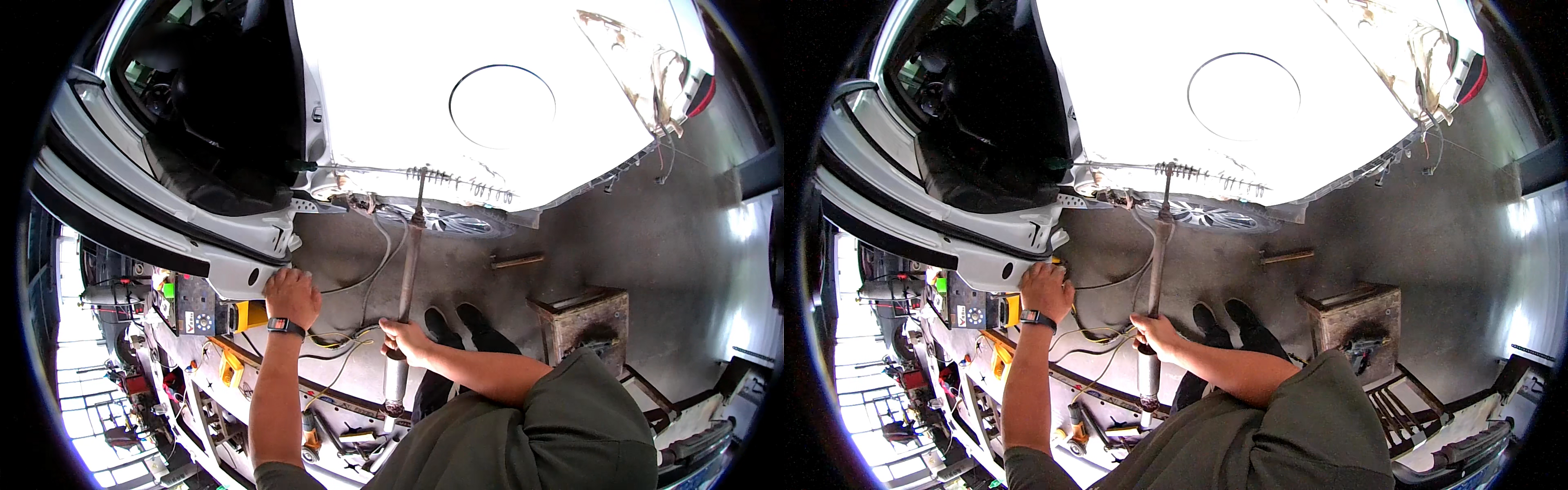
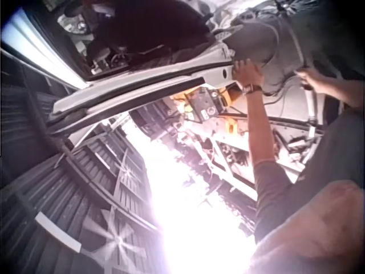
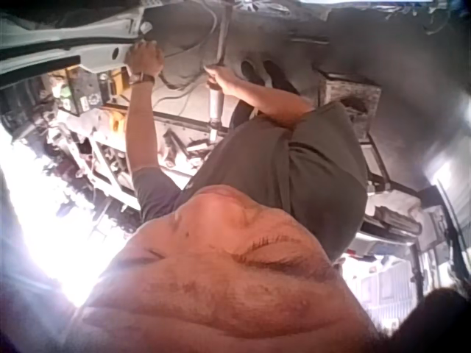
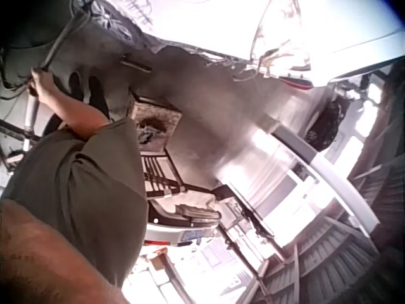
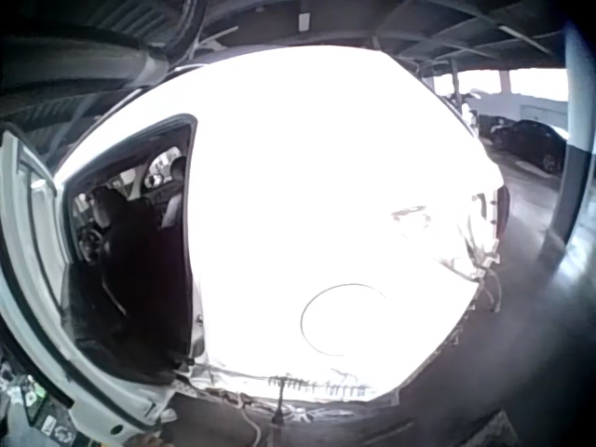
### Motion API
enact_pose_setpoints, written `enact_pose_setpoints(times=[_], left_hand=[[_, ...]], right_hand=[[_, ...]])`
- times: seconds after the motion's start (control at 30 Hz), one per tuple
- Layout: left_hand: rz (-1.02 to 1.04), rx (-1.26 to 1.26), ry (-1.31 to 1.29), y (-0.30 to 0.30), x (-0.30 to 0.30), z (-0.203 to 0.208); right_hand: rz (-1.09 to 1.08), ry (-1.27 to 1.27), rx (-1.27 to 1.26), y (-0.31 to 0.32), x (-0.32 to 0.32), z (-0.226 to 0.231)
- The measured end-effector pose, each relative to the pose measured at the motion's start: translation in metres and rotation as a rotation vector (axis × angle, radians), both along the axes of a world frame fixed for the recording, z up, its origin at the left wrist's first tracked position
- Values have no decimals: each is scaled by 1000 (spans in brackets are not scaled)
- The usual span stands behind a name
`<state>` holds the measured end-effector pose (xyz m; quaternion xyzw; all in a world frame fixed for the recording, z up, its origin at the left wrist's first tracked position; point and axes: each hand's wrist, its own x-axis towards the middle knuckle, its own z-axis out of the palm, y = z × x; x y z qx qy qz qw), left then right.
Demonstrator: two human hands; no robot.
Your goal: The person welds metal loops onto a damaged car panel using a stud welder and then uses a slide hammer to pull the dent out by hooking it onto the loops.
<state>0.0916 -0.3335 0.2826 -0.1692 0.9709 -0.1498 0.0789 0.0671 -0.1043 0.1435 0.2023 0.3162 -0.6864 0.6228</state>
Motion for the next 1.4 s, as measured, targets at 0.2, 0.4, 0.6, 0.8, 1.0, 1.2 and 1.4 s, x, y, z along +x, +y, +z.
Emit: enact_pose_setpoints(times=[0.2, 0.4, 0.6, 0.8, 1.0, 1.2, 1.4], left_hand=[[5, 20, -22, -1, 0, -1], [9, -6, -34, -3, 4, -2], [10, 46, -43, 2, 4, 1], [-93, 172, 49, 2, 16, 9], [-159, 260, 169, 3, 55, 4], [112, 582, 395, 24, 148, -44], [841, 2325, 99, 105, 290, -97]], right_hand=[[36, -1, -12, 2, -2, 0], [30, -13, -41, 3, 6, -1], [65, 10, -47, 9, 7, 13], [97, -24, -63, 8, 10, 39], [38, -19, -53, 1, 15, 57], [11, -3, 45, -7, 20, 72], [2, 52, -34, -8, 22, 71]])
